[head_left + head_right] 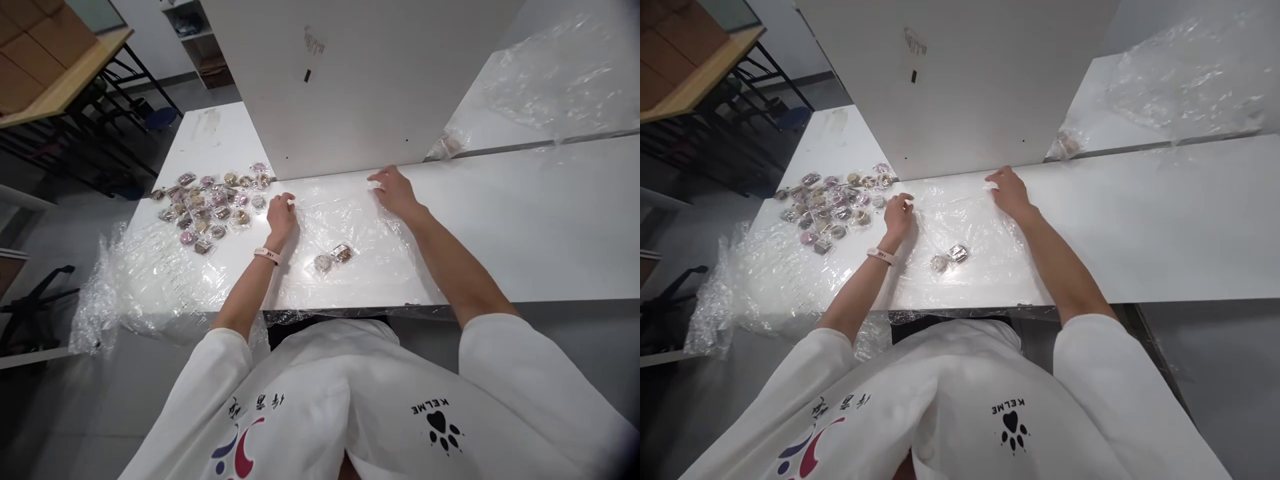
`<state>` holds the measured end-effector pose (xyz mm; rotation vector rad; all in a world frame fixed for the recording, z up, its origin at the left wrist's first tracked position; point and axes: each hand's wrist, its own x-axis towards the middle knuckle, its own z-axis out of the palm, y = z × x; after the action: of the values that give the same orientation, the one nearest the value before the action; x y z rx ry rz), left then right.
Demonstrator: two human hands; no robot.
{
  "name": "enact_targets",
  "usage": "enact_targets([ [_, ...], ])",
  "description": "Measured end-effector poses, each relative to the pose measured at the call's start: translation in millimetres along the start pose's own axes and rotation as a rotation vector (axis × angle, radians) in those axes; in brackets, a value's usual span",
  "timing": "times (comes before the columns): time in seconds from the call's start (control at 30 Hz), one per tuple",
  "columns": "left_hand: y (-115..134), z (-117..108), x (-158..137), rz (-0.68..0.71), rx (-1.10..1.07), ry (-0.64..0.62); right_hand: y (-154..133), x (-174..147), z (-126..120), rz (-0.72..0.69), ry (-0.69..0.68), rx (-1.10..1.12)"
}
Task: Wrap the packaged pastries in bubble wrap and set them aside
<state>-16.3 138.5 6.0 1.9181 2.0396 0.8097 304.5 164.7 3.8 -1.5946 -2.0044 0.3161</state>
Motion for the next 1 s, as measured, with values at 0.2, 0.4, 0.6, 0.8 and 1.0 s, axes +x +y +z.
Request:
enact_targets([
  [0.2,5,-48,-82,0.202,-0.153,-0.127,-63,-71,4,-0.276,-0.144,0.099],
  [0.4,26,-17,-139,0.485,-0.032,-0.429,-84,-126,27,-0.364,-0.399,0.195],
  [0.6,30,-30,-120,0.41,-0.152,-0.476,-88,-110,11,-0.318,-0.393,0.172],
  [0.8,34,-42,-153,0.592,-0.214,-0.351,-84,-149,-20,-0.262,-0.189,0.178],
  [1.0,20,-27,-183,0.632,-0.035,-0.458,-77,-187,-6,-0.235,-0.192,0.064],
])
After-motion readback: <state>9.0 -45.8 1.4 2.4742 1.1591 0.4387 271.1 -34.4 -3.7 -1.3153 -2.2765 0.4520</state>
